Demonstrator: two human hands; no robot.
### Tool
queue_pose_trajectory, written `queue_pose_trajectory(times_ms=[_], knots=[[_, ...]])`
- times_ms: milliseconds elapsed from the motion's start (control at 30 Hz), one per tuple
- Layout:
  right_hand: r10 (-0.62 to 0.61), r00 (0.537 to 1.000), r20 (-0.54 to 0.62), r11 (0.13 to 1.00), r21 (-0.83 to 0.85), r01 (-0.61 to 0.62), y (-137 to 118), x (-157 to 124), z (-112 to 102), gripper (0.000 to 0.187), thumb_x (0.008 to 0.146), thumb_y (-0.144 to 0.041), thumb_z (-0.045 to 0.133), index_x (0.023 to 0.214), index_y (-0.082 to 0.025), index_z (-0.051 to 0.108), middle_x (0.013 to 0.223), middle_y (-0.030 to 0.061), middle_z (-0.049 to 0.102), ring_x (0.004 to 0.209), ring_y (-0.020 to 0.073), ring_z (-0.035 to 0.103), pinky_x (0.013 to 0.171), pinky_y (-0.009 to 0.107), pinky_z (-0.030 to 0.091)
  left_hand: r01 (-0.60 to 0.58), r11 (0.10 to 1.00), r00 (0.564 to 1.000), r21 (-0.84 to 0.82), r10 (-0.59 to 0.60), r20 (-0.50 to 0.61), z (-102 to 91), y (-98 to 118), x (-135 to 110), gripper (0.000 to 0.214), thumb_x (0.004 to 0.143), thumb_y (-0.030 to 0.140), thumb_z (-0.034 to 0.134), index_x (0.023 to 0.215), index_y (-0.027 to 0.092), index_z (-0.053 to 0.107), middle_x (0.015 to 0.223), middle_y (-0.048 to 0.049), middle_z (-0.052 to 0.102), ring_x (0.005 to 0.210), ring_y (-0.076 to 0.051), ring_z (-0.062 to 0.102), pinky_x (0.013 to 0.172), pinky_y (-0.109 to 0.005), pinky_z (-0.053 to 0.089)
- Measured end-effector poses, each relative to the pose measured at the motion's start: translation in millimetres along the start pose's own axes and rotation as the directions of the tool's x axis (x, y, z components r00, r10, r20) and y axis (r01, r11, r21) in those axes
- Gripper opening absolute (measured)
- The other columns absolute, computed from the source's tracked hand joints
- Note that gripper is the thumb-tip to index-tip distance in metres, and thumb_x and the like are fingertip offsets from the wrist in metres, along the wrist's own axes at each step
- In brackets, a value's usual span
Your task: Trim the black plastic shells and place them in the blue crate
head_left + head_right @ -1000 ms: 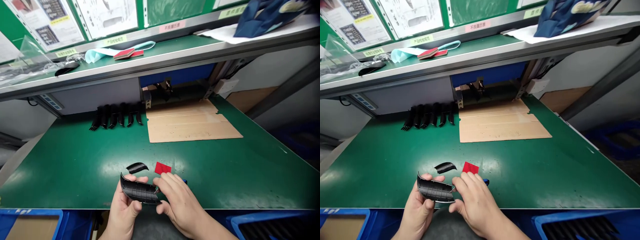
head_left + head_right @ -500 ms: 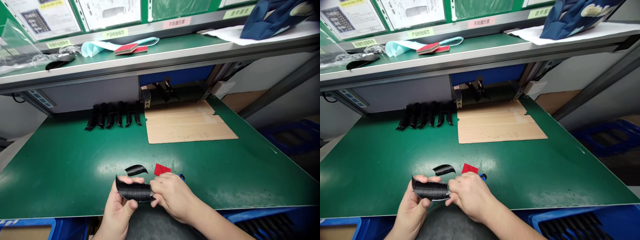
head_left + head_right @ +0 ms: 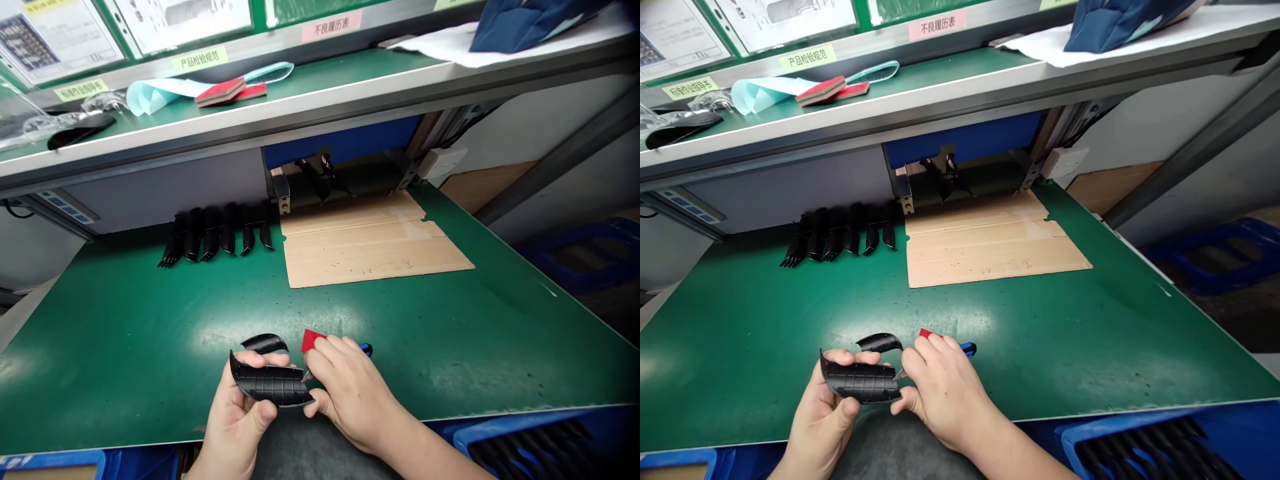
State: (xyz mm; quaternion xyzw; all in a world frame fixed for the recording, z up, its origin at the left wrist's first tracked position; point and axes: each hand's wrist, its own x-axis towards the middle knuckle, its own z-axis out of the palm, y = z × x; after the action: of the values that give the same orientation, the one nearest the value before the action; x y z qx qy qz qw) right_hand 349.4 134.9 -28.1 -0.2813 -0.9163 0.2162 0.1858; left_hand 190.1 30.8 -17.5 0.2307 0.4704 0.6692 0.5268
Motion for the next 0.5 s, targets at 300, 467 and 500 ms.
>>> queue_pose_trajectory(times_ms=[300,467,500], knots=[[-0.113,0.974,0.195,0.990,0.105,0.094,12,6,-4,0.067,0.087,-0.070,0.008,0.070,-0.021,0.048,0.066,0.0012,0.057,0.059,0.0150,0.044,0.059,0.030,0.029,-0.067,0.993,0.998,0.093,0.067,0.008,7.2,5,-1,0.033,0.073,0.031,0.075,0.100,0.024,0.056,0.105,-0.0076,0.069,0.101,-0.023,0.065,0.087,-0.033,0.053],[-0.127,0.965,0.230,0.796,0.604,-0.039,9,3,4,0.057,0.086,-0.073,0.023,0.069,-0.021,0.040,0.065,-0.0035,0.044,0.059,0.0113,0.041,0.056,0.025,0.031,-0.031,0.999,0.995,-0.020,0.033,0.095,-2.9,0,-1,0.033,0.078,0.026,0.070,0.106,0.029,0.053,0.114,-0.0046,0.066,0.105,-0.023,0.063,0.092,-0.038,0.050],[-0.075,0.973,0.220,0.747,0.659,-0.091,6,3,5,0.056,0.084,-0.074,0.027,0.071,-0.021,0.039,0.065,-0.0040,0.042,0.059,0.0110,0.040,0.055,0.024,0.031,-0.022,0.998,0.995,-0.053,0.027,0.097,-3.7,0,0,0.033,0.079,0.027,0.070,0.107,0.030,0.052,0.115,-0.0033,0.066,0.105,-0.021,0.063,0.093,-0.037,0.050]])
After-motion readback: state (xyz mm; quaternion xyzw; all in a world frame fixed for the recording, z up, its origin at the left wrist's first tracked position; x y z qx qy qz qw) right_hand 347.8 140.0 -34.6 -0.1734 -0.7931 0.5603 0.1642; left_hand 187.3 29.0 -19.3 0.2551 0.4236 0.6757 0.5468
